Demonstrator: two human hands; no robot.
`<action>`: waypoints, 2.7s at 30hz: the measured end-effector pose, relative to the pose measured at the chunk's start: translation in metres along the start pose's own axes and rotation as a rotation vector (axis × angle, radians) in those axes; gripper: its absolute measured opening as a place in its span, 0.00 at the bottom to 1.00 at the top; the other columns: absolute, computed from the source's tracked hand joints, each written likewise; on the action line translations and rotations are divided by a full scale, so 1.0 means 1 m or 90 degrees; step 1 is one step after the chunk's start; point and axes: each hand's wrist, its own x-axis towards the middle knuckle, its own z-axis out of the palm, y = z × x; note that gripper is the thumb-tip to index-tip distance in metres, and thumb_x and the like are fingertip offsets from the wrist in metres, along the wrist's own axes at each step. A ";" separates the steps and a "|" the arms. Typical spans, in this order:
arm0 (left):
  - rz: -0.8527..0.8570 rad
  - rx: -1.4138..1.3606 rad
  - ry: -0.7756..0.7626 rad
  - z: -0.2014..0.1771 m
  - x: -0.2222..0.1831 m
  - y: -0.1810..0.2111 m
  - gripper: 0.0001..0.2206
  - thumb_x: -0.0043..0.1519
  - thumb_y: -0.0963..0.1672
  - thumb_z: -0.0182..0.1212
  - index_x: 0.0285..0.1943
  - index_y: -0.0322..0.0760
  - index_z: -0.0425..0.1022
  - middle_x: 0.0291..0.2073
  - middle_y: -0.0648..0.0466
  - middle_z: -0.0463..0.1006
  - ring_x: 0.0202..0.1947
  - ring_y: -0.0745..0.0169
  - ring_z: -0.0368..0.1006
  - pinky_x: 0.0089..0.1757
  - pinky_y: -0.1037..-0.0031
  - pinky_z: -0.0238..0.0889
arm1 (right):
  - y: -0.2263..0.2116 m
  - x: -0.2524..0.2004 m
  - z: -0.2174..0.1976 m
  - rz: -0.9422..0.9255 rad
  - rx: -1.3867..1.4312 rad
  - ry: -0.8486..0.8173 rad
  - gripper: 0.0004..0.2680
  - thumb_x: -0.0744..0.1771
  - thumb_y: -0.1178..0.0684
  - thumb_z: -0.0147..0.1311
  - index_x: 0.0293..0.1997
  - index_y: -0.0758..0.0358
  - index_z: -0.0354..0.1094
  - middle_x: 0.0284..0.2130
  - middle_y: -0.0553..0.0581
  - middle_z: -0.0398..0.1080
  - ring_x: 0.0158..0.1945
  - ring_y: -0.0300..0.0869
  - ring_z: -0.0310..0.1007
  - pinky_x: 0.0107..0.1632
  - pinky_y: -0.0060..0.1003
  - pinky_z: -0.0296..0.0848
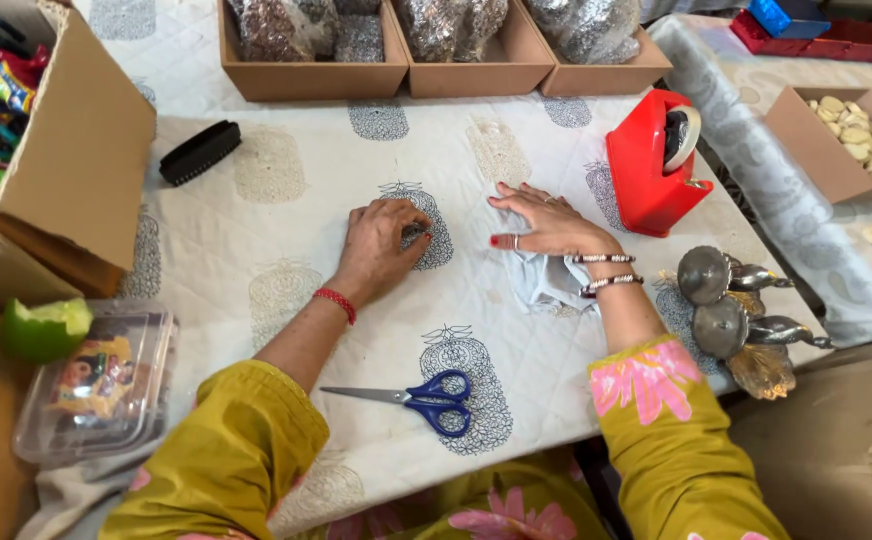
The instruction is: The recorder is seen cleaning small decorative elephant figurines with a brush and then wrapping them in bubble wrap at a packing station.
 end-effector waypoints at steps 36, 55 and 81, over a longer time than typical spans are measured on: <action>0.024 -0.420 0.034 0.028 -0.012 0.025 0.16 0.56 0.42 0.63 0.54 0.39 0.74 0.39 0.52 0.83 0.42 0.64 0.80 0.45 0.70 0.73 | -0.108 -0.043 0.029 -0.466 0.081 0.605 0.16 0.71 0.37 0.50 0.51 0.61 0.68 0.47 0.58 0.73 0.51 0.49 0.77 0.53 0.41 0.77; -0.152 -0.406 0.119 0.038 0.000 0.005 0.27 0.60 0.43 0.59 0.70 0.49 0.56 0.46 0.48 0.81 0.48 0.54 0.79 0.48 0.65 0.72 | -0.086 -0.013 0.048 -0.167 0.100 0.313 0.30 0.58 0.68 0.54 0.69 0.57 0.55 0.63 0.59 0.65 0.57 0.54 0.73 0.56 0.44 0.74; 0.046 -0.324 0.062 -0.007 -0.014 0.043 0.46 0.49 0.38 0.73 0.75 0.48 0.46 0.57 0.40 0.70 0.53 0.42 0.72 0.53 0.60 0.67 | -0.083 -0.011 0.060 -0.240 0.786 0.324 0.24 0.62 0.66 0.47 0.69 0.63 0.56 0.59 0.62 0.65 0.59 0.43 0.69 0.58 0.38 0.74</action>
